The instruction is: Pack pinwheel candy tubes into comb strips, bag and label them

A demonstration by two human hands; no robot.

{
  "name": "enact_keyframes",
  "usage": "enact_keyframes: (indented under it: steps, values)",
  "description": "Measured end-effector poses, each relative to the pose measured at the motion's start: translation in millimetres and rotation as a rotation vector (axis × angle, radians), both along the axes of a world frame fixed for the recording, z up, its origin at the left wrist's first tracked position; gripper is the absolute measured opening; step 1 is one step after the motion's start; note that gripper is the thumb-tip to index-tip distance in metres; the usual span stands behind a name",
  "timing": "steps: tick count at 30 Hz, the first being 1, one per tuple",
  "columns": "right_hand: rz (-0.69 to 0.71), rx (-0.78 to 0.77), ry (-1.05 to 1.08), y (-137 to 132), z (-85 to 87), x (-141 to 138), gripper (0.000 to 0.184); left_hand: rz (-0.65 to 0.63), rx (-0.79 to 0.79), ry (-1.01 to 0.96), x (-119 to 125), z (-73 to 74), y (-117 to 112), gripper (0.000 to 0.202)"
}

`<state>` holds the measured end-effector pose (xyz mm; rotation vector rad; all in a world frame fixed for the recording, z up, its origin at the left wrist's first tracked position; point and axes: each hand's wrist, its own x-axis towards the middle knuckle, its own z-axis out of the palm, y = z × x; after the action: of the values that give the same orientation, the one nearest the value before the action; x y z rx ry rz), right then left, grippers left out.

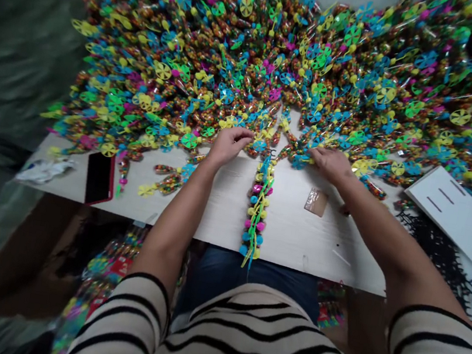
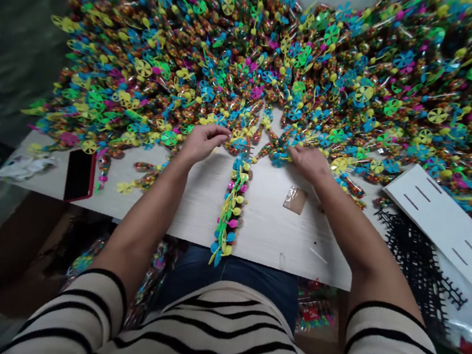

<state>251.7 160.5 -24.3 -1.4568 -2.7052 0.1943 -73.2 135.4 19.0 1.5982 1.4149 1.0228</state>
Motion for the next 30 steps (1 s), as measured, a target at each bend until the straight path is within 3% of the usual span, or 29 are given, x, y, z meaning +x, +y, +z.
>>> enact_keyframes:
  steps: [3,7,10,13,16,19,21,24,28,30]
  values:
    - [-0.032,0.031,0.069,1,3.1,5,0.025,0.008,0.032,-0.017,-4,7.4,-9,0.019]
    - [-0.272,0.059,0.645,-1,16.1,3,0.018,0.035,0.058,-0.032,-2,18.9,-21,0.02]
    - [-0.36,-0.052,1.019,-1,35.1,-7,0.023,0.021,0.071,-0.051,4,26.0,-25,0.019]
    - [-0.364,-0.183,1.224,-5,60.9,-20,0.027,-0.009,0.08,-0.052,15,31.8,-23,0.018]
    - [-0.309,-0.277,1.286,-15,84.2,-42,0.03,-0.069,0.099,-0.086,34,38.5,-19,0.026]
    - [-0.192,-0.375,1.313,-24,94.7,-72,0.037,-0.155,0.133,-0.138,54,46.5,-14,0.037]
    - [-0.138,-0.446,1.338,-26,93.3,-88,0.043,-0.203,0.133,-0.157,59,49.7,-12,0.033]
    - [-0.165,-0.512,1.344,-24,80.0,-93,0.05,-0.183,0.1,-0.158,45,45.3,-12,0.027]
    - [-0.259,-0.501,1.276,-26,45.0,-76,0.052,0.009,0.078,-0.116,9,19.8,-21,0.026]
    - [-0.242,-0.427,1.21,-30,25.4,-69,0.051,0.019,0.019,-0.061,-3,2.2,-29,0.021]
